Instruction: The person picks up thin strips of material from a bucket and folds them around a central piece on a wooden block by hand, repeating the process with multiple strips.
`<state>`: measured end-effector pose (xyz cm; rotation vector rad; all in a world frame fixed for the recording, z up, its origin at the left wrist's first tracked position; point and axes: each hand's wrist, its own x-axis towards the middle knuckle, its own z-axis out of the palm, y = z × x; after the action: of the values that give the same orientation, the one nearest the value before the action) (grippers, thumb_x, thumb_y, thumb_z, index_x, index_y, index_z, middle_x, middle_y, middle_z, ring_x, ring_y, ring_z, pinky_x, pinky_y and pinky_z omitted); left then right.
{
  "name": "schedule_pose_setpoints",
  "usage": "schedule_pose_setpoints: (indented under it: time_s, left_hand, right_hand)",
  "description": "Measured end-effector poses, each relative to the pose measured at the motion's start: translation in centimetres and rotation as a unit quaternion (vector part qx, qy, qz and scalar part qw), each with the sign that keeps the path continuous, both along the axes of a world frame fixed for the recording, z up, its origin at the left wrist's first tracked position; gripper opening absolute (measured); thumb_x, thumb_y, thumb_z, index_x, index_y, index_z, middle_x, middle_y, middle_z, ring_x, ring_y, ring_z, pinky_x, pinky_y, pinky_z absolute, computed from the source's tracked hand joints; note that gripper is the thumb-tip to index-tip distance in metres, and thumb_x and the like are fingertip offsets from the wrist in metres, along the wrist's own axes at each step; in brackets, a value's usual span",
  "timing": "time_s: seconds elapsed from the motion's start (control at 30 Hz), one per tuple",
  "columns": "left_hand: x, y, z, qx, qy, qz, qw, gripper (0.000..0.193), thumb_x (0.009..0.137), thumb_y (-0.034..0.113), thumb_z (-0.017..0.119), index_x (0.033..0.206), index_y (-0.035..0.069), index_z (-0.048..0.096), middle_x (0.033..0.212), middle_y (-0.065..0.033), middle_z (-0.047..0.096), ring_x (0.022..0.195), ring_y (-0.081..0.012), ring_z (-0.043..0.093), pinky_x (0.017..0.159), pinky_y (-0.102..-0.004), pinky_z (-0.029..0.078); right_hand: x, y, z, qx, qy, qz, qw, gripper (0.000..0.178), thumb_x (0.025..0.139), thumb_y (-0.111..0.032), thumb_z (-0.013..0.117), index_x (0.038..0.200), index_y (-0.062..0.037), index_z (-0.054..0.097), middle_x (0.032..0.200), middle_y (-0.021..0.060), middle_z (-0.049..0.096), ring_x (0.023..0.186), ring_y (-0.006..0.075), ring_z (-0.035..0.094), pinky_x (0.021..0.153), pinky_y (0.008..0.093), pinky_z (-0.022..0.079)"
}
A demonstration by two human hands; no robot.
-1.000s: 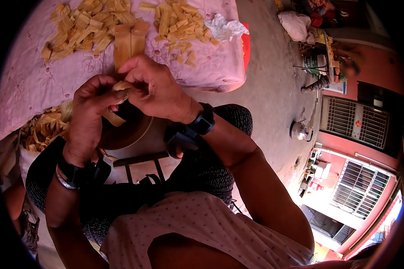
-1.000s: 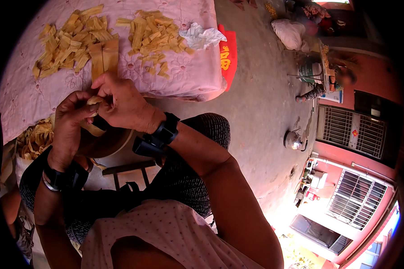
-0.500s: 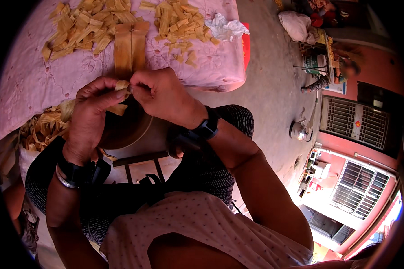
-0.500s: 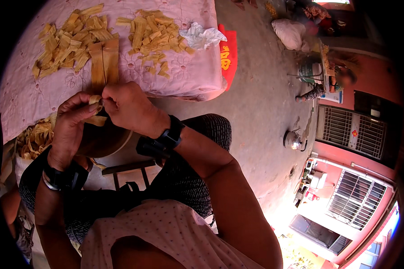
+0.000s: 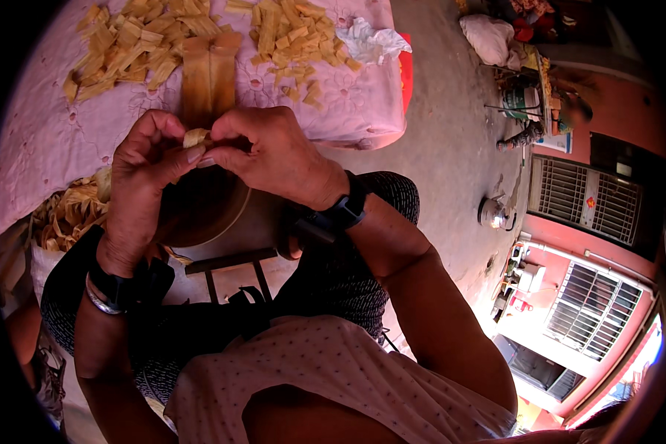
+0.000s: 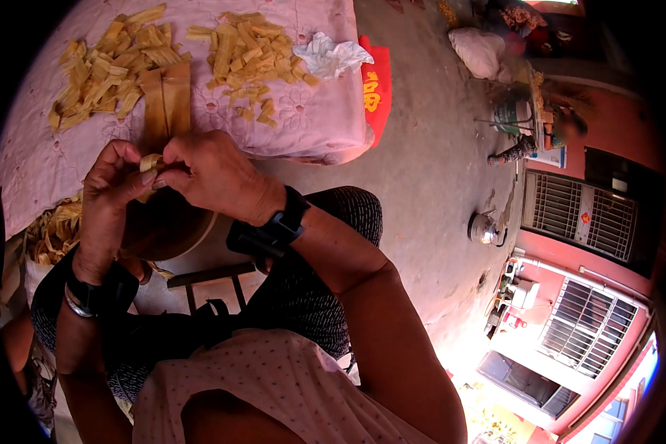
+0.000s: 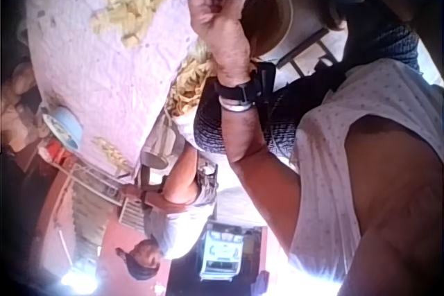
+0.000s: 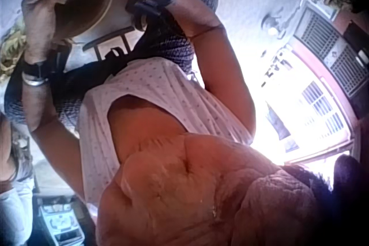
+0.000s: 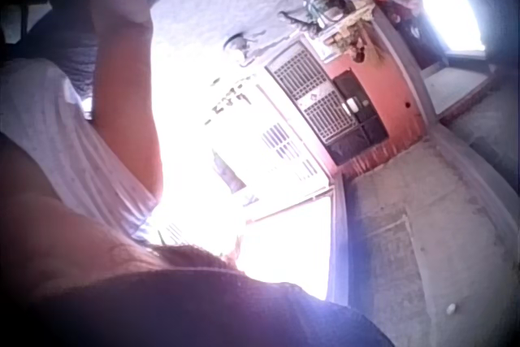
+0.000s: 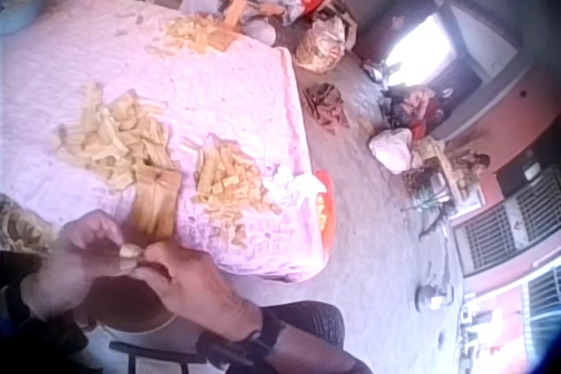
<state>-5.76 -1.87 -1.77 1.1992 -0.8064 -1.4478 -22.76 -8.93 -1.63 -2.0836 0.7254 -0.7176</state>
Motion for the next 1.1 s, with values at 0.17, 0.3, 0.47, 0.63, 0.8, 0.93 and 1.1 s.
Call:
schedule_pose_setpoints:
  time_s: [0.17, 0.3, 0.47, 0.63, 0.8, 0.93, 1.1]
  left_hand:
    - [-0.7, 0.3, 0.1, 0.000, 0.006, 0.004, 1.000, 0.017, 0.077, -0.002, 0.060, 0.087, 0.005, 0.048, 0.079, 0.0027, 0.048, 0.076, -0.0056, 0.048, 0.069, -0.0194, 0.041]
    - [-0.4, 0.2, -0.4, -0.006, -0.040, -0.012, 0.999, 0.016, 0.078, 0.000, 0.059, 0.089, 0.005, 0.048, 0.081, 0.0019, 0.050, 0.076, -0.0059, 0.048, 0.068, -0.0201, 0.041]
    - [0.0, -0.1, 0.8, 0.081, -0.052, -0.057, 0.994, 0.010, 0.081, 0.014, 0.057, 0.079, 0.004, 0.054, 0.071, 0.0004, 0.052, 0.065, -0.0073, 0.048, 0.062, -0.0209, 0.040]
    - [0.0, 0.1, 0.1, 0.068, 0.001, -0.061, 0.996, 0.018, 0.082, 0.019, 0.055, 0.076, 0.002, 0.057, 0.065, -0.0001, 0.051, 0.057, -0.0074, 0.045, 0.056, -0.0200, 0.037]
    - [0.1, 0.0, 0.3, 0.063, 0.009, -0.069, 0.996, 0.018, 0.082, 0.018, 0.054, 0.074, 0.002, 0.056, 0.063, -0.0006, 0.051, 0.056, -0.0072, 0.046, 0.055, -0.0191, 0.036]
    - [0.1, 0.0, 0.3, 0.061, 0.047, -0.088, 0.993, 0.018, 0.082, 0.018, 0.054, 0.075, 0.001, 0.056, 0.064, -0.0011, 0.052, 0.057, -0.0075, 0.048, 0.058, -0.0186, 0.037]
    - [-0.9, 0.6, 1.0, 0.160, -0.030, 0.039, 0.986, 0.023, 0.082, 0.018, 0.056, 0.094, -0.001, 0.057, 0.069, -0.0006, 0.053, 0.064, -0.0086, 0.049, 0.062, -0.0205, 0.037]
  right_hand:
    - [0.0, 0.4, -0.6, 0.032, -0.033, -0.002, 0.999, 0.017, 0.065, -0.006, 0.069, 0.074, -0.0030, 0.056, 0.065, 0.0132, 0.057, 0.060, 0.0311, 0.058, 0.051, 0.0356, 0.045]
    - [0.1, 0.8, -0.4, 0.010, -0.012, 0.019, 1.000, 0.015, 0.065, -0.004, 0.068, 0.073, -0.0040, 0.054, 0.064, 0.0117, 0.055, 0.059, 0.0303, 0.057, 0.050, 0.0344, 0.044]
    - [0.1, 0.9, -0.3, -0.125, -0.011, 0.031, 0.992, 0.015, 0.070, -0.008, 0.068, 0.071, -0.0063, 0.053, 0.063, 0.0073, 0.055, 0.056, 0.0245, 0.057, 0.048, 0.0302, 0.043]
    - [0.1, 0.7, 0.0, -0.067, -0.012, 0.034, 0.997, 0.016, 0.071, -0.014, 0.065, 0.070, -0.0068, 0.051, 0.063, 0.0092, 0.054, 0.059, 0.0291, 0.057, 0.050, 0.0369, 0.044]
    - [-0.1, 0.5, -0.1, -0.060, 0.120, 0.075, 0.988, 0.019, 0.075, -0.022, 0.064, 0.070, -0.0072, 0.053, 0.061, 0.0102, 0.054, 0.060, 0.0295, 0.057, 0.051, 0.0376, 0.044]
    - [-0.1, 0.8, 0.7, 0.009, 0.029, 0.147, 0.989, 0.018, 0.085, -0.020, 0.058, 0.077, -0.0039, 0.059, 0.055, 0.0082, 0.051, 0.048, 0.0208, 0.052, 0.045, 0.0296, 0.039]
    - [-0.3, 0.9, -0.6, 0.159, -0.058, 0.112, 0.979, 0.023, 0.083, -0.010, 0.055, 0.060, -0.0044, 0.055, 0.049, 0.0041, 0.048, 0.042, 0.0115, 0.045, 0.041, 0.0254, 0.035]
